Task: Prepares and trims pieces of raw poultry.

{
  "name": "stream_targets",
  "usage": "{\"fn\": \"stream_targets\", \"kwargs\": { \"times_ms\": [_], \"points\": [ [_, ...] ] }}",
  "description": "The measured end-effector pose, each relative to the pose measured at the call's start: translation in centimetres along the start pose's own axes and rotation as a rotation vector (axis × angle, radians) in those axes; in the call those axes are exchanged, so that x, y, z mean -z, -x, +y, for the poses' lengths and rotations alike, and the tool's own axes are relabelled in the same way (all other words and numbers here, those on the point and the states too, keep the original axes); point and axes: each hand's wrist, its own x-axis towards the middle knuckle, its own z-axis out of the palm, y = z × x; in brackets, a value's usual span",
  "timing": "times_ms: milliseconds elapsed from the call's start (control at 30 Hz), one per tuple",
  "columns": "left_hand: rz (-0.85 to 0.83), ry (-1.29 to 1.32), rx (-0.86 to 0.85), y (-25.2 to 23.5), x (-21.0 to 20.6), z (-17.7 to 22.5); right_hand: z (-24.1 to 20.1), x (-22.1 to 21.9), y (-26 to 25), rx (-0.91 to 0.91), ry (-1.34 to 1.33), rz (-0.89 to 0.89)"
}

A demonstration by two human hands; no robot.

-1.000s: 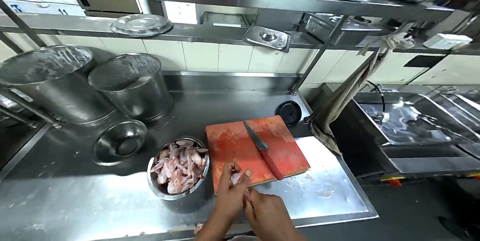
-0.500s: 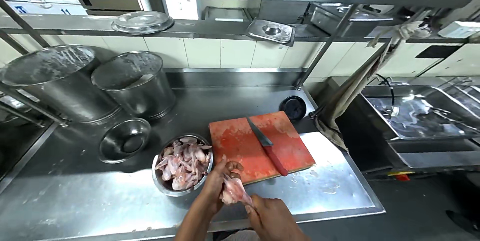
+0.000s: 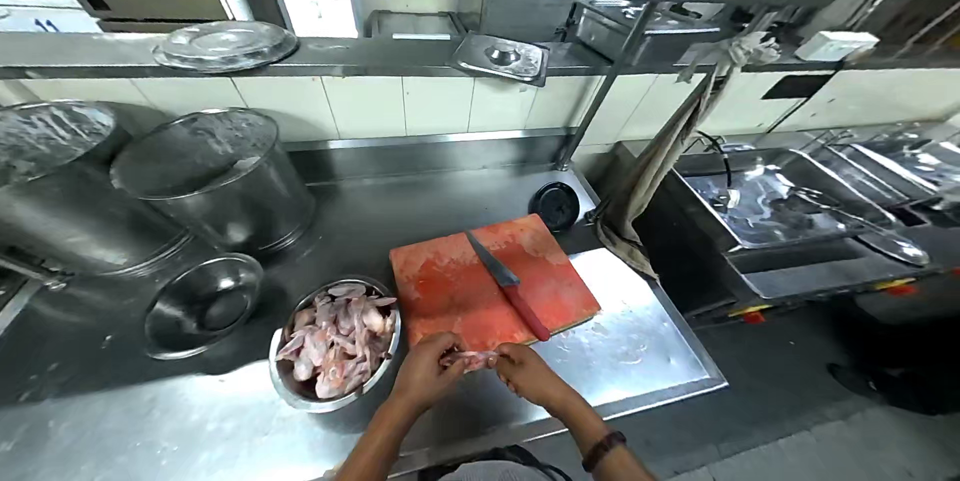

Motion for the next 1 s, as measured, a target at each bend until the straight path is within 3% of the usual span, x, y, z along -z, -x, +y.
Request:
{"fn": "stream_targets", "kwargs": {
  "times_ms": [133,300,500,633,733,867,1000],
  "points": [
    [-0.022,-0.281,0.040,-1.9,0.5,1.0,0.0,1.2,-3.0,-0.030,0.092,0.000],
    [-0.070,-0.283,0.088,-5.7,-0.9,0.9,1.0,4.5,-6.6,-0.077,0.356,0.150],
    [-0.129,-0.549,-0.037,-6.1,-2.5,3.0,-1.2,4.9,-4.9,-0.264,0.618,0.254],
    [-0.275,-0.543,-0.102,-6.9,-2.9,3.4,-1.6,5.7,-4.7,-0.176,0.692,0.461],
    [-0.318,-0.500,-0.019,-7.4,-3.1,3.4,-0.6,6.0,-7.0,-0.107,0.692,0.422],
    [-0.283,-0.466,0.010,-7.4,-3.2,2.8,-1.1,7.0,-9.4,-0.145,0.673,0.346],
    [-0.248,-0.442,0.015,-6.9,-3.3,2.5,-2.6,7.4,-6.4,-0.151,0.525,0.311]
  ]
}}
